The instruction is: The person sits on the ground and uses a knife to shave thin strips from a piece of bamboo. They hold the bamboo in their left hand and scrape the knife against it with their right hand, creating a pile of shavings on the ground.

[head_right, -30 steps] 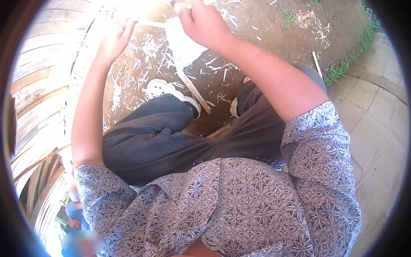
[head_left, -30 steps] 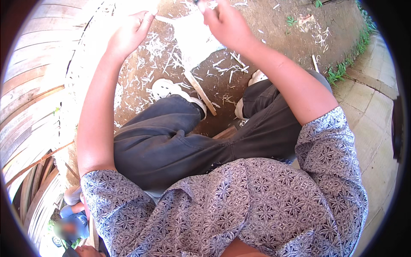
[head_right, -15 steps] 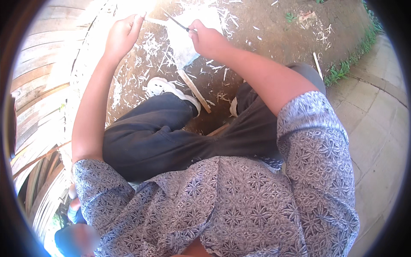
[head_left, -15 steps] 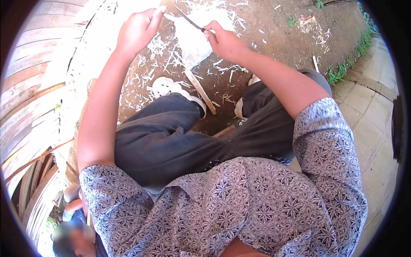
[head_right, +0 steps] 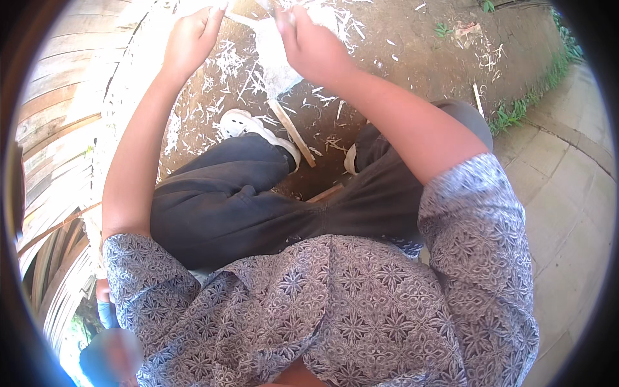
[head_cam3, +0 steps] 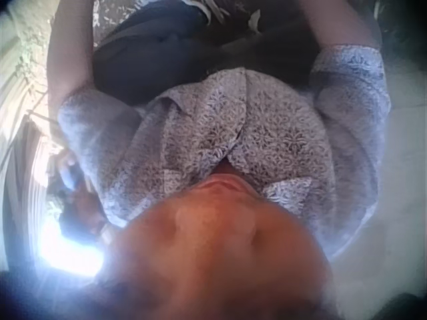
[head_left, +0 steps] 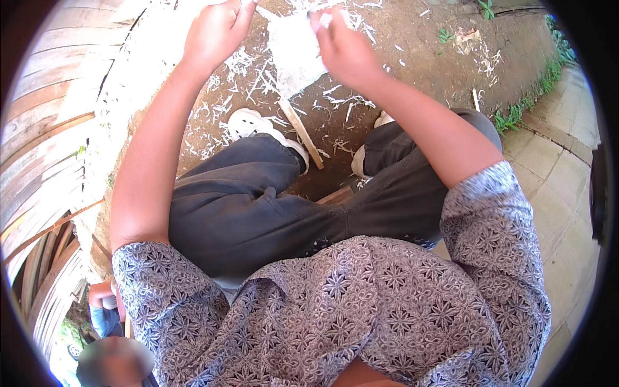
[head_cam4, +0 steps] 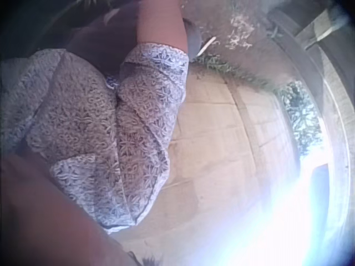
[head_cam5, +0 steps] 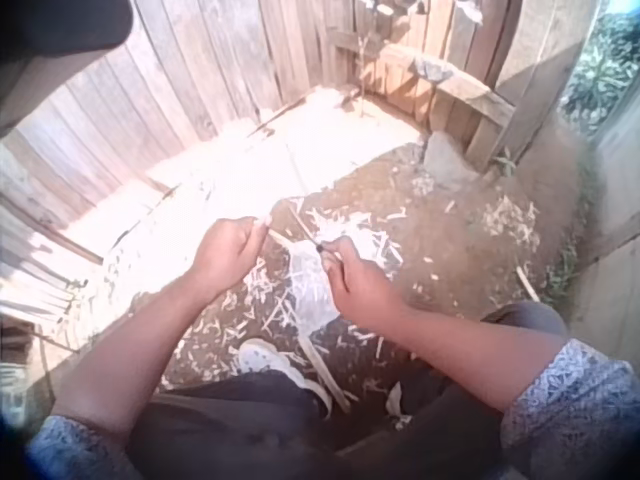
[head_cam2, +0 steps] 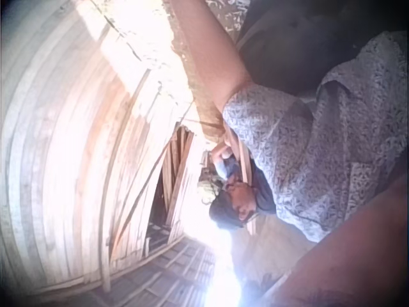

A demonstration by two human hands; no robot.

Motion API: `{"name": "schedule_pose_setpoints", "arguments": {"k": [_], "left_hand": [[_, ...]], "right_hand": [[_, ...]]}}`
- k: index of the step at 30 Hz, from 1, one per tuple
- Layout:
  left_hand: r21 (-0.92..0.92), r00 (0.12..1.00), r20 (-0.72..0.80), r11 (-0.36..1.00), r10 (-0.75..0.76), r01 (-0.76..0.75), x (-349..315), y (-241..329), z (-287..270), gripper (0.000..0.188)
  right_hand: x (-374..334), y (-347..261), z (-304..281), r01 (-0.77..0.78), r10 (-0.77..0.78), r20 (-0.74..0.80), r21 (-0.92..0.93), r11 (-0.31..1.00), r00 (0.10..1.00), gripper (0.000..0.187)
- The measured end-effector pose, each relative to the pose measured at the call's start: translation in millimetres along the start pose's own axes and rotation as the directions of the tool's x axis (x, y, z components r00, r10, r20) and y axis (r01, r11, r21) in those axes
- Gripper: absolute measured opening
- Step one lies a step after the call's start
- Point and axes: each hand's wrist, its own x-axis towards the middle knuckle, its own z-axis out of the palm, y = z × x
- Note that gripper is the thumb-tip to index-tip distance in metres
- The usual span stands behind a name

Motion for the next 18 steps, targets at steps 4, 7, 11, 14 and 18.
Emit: {"name": "schedule_pose_setpoints", "arguments": {"k": [4, 7, 11, 14, 18], "left_hand": [[0.050, 0.990, -0.081, 0.992, 0.119, -0.115, 7, -17, 11, 0.055], [0.004, 0.998, -0.033, 0.998, 0.055, -0.055, 3, -9, 1, 0.054], [-0.017, 1.000, -0.022, 1.000, 0.001, -0.001, 3, -14, 6, 0.051], [-0.039, 0.999, -0.039, 0.999, 0.031, -0.033, 4, -14, 6, 0.050], [-0.014, 0.998, -0.053, 0.999, 0.038, -0.039, 0, -2, -2, 0.048]], "right_hand": [[18, 29, 6, -0.043, 0.050, 0.036, -0.162, 0.986, 0.998, 0.030], [33, 1, -27, 0.179, -0.168, -0.111, 0.107, 0.978, 0.980, 0.026], [9, 16, 0, 0.133, -0.112, -0.183, 0.103, 0.986, 0.977, 0.030], [-2, 6, -2, 0.043, -0.043, -0.045, 0.000, 0.999, 0.998, 0.031], [19, -20, -40, 0.216, -0.208, -0.112, 0.064, 0.974, 0.972, 0.027]]}}
